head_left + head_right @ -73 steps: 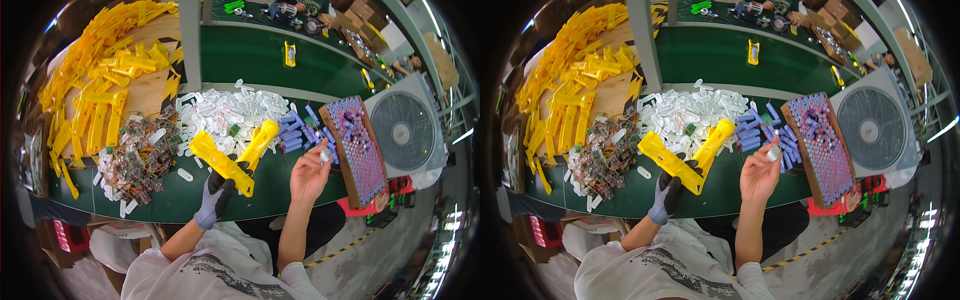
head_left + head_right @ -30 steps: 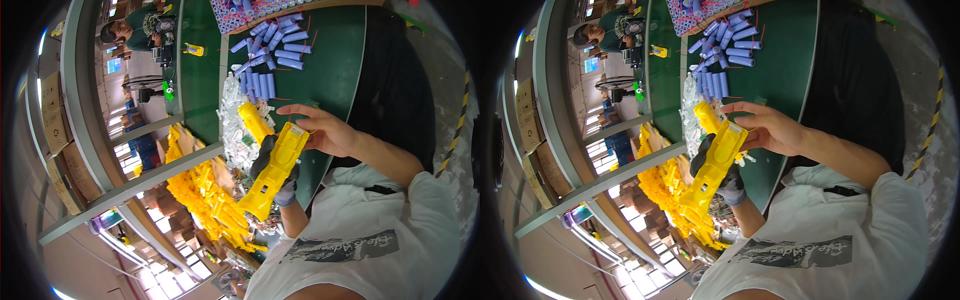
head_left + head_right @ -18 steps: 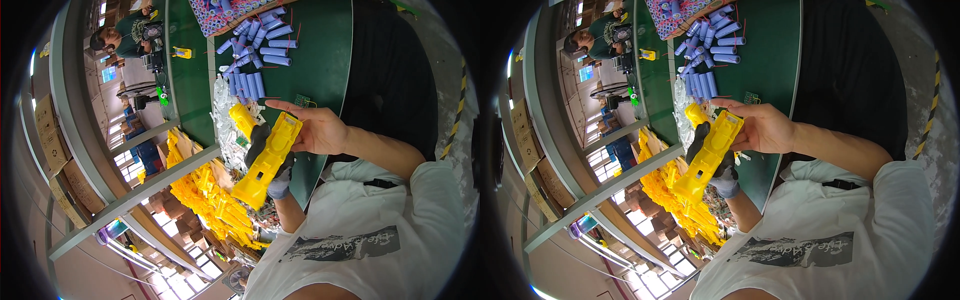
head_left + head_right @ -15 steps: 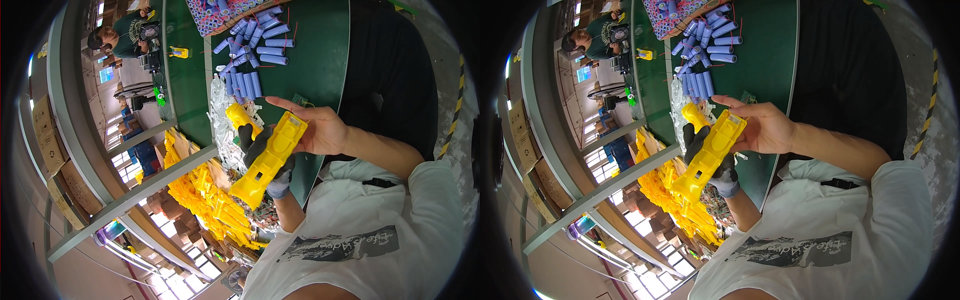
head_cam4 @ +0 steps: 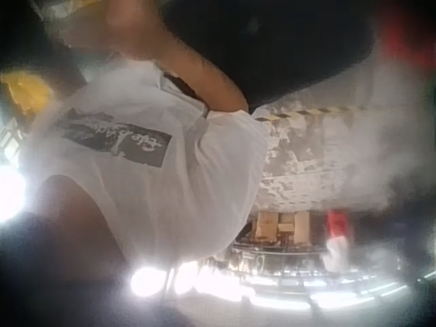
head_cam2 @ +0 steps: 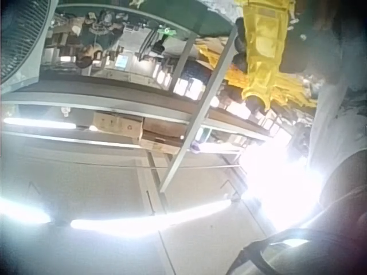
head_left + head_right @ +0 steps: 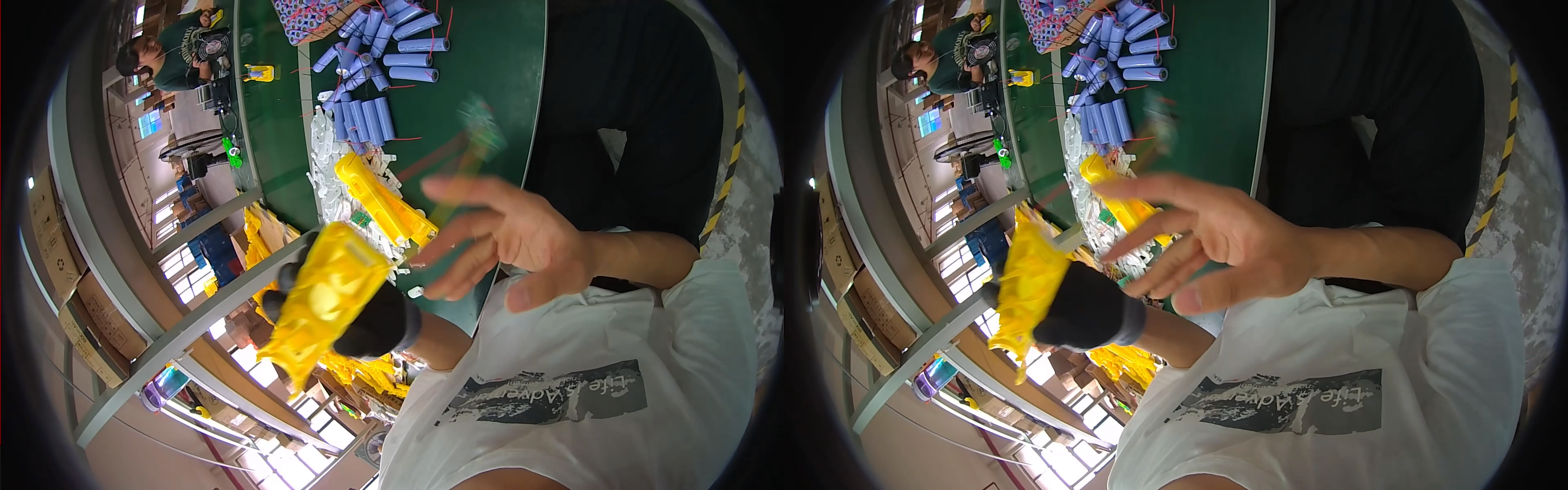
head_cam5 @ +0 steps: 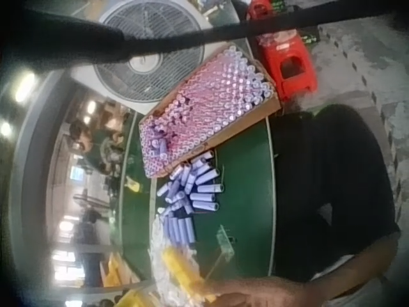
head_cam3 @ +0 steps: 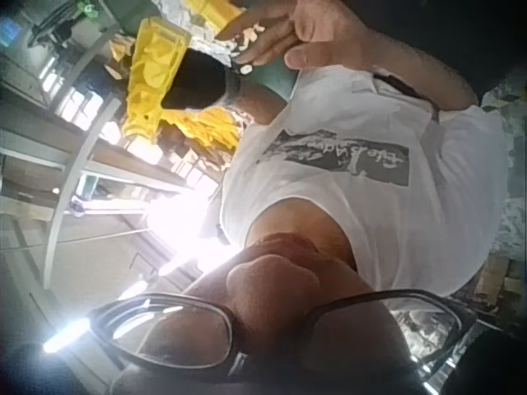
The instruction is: The person assembles electronic components by hand, inserting circuit boards, batteries, white plastic components, and wires into yellow plastic light housings.
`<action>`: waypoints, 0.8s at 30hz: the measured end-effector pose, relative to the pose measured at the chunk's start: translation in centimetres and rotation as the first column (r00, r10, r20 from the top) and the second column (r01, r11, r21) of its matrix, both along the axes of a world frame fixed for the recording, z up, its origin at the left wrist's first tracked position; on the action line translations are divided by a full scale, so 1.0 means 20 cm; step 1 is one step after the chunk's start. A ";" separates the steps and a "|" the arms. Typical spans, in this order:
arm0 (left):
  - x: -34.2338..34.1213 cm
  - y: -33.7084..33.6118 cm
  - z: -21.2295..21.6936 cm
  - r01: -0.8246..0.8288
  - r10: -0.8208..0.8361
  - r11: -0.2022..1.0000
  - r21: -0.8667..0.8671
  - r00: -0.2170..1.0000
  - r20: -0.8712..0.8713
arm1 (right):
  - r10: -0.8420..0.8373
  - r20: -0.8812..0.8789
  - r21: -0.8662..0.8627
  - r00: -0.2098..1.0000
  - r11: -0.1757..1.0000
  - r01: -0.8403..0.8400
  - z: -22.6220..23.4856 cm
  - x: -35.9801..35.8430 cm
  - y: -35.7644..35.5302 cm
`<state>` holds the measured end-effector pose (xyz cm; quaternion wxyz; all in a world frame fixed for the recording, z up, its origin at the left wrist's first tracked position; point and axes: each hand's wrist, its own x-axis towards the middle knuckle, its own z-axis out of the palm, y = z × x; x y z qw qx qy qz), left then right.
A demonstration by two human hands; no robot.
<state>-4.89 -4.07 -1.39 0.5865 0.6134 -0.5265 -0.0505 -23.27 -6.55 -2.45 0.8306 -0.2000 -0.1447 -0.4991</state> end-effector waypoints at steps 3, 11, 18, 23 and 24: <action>0.23 -0.13 0.32 0.145 -0.143 0.989 0.016 0.985 -0.099 | -0.398 -0.015 -0.781 0.917 0.578 0.238 -0.26 0.00 -0.01; 0.10 -0.19 0.30 0.435 -0.409 0.900 0.002 0.849 -0.335 | -0.285 -0.462 0.081 0.840 0.930 0.360 -0.11 -0.09 -0.05; -0.03 -0.25 0.25 0.635 -0.565 0.770 -0.068 0.629 -0.533 | -0.403 -0.393 0.036 0.826 0.891 0.452 -0.16 -0.18 -0.08; -0.09 -0.22 0.23 0.726 -0.632 0.669 -0.158 0.444 -0.635 | -0.411 -0.421 -0.073 0.809 0.904 0.421 -0.24 -0.24 -0.14; -0.10 -0.21 0.23 0.734 -0.639 0.654 -0.180 0.409 -0.651 | -0.382 -0.479 -0.133 0.790 0.921 0.365 -0.25 -0.25 -0.15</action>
